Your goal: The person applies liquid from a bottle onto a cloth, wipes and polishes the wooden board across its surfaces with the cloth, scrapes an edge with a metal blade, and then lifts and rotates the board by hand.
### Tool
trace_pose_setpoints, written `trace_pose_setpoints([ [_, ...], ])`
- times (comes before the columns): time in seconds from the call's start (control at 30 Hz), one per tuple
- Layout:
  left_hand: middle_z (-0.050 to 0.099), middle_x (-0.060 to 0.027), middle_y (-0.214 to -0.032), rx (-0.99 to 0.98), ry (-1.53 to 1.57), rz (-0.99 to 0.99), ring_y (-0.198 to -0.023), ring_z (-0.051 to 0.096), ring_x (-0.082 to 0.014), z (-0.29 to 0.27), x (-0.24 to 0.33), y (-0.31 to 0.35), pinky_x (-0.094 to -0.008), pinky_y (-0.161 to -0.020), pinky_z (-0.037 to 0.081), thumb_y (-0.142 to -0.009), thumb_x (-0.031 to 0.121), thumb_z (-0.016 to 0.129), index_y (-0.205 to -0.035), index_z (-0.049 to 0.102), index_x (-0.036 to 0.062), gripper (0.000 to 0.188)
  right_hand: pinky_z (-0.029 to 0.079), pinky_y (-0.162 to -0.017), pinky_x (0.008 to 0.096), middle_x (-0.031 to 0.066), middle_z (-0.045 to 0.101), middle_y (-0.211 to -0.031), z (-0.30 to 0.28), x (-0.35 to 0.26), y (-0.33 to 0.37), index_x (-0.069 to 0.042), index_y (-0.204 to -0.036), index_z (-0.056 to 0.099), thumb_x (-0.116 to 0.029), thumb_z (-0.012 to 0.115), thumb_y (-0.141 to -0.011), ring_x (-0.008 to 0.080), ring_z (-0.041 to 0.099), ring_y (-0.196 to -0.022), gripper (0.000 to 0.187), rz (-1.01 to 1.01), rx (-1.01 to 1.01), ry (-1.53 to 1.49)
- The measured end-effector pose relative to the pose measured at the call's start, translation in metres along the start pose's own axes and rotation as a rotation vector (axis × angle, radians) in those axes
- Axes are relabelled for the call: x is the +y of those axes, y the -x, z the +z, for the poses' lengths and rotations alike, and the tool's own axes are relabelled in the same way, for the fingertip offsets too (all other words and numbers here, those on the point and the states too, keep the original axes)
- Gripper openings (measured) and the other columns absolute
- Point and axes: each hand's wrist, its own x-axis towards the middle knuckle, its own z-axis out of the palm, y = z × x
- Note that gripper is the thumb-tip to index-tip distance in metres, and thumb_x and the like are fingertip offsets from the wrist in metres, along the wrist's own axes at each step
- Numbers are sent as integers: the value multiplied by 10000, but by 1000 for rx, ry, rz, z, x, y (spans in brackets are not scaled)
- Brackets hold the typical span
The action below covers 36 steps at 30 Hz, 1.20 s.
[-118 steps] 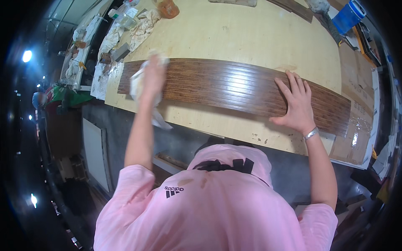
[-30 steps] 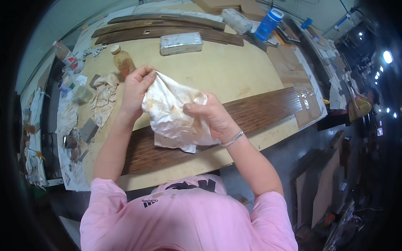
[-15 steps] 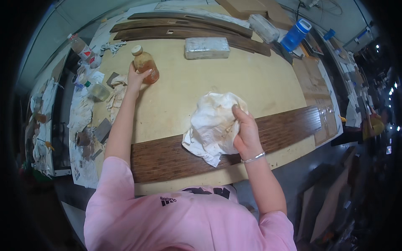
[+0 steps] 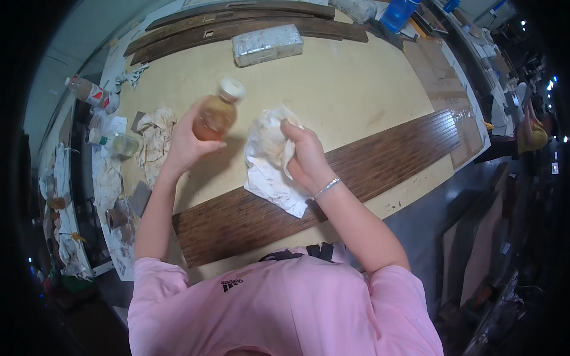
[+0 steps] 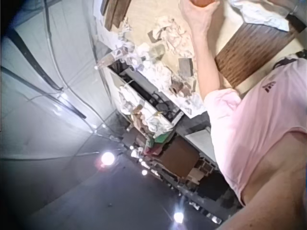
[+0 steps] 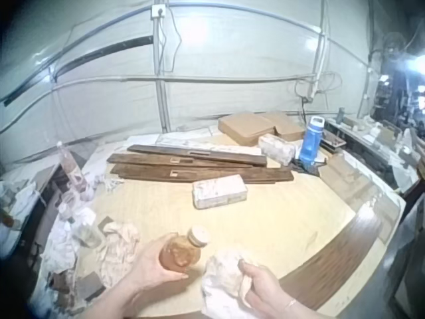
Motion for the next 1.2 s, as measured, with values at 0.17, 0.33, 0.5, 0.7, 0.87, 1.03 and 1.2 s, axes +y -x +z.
trace_pose_setpoints([
  [0.17,603,-85,-1035,-182,-555,122,-947,546,-292,-3,16,25,-397,-878,455,-523,141,871,-1316,591,114,842,468,-1079,483,203,543,-1364,9,12,0,43,-1389,421,-241,391,-1067,334,566,-1248,430,54,-73,-84],
  [0.33,581,-69,-937,-126,-660,134,-916,554,-264,-11,14,37,-391,-802,432,-557,136,851,-1247,642,139,720,441,-1110,489,217,505,-1415,2,22,0,53,-1419,388,-249,344,-1077,351,530,-1296,458,101,-81,-66],
  [0.5,586,-64,-911,-102,-781,191,-895,567,-251,-12,14,43,-384,-759,419,-598,131,820,-1212,664,163,635,513,-1038,469,232,547,-1326,-5,24,-1,101,-1352,420,-225,362,-1078,338,598,-1205,430,94,-113,-120],
  [0.7,584,-61,-908,-132,-722,173,-908,573,-253,-14,25,44,-391,-764,423,-613,118,808,-1204,663,159,610,516,-1038,446,224,561,-1314,-3,24,0,104,-1351,428,-211,365,-1075,325,606,-1197,423,110,-82,-101],
  [0.87,581,-65,-900,-82,-758,188,-884,577,-257,-15,27,43,-392,-745,430,-598,99,804,-1193,666,154,613,518,-1032,435,218,571,-1303,-8,30,0,103,-1342,444,-210,366,-1076,312,615,-1183,418,105,-80,-73],
  [1.03,579,-67,-888,-133,-719,194,-871,576,-260,-11,36,51,-391,-745,436,-590,102,816,-1178,674,148,607,518,-1031,425,223,575,-1302,-5,29,0,103,-1342,448,-208,369,-1075,300,622,-1171,417,113,-90,-50],
  [1.2,568,-78,-886,-93,-708,126,-889,565,-282,-15,16,52,-405,-774,440,-529,132,868,-1214,657,128,717,520,-1029,428,226,571,-1316,-7,27,0,100,-1352,441,-219,361,-1076,306,619,-1183,429,128,-107,-89],
])
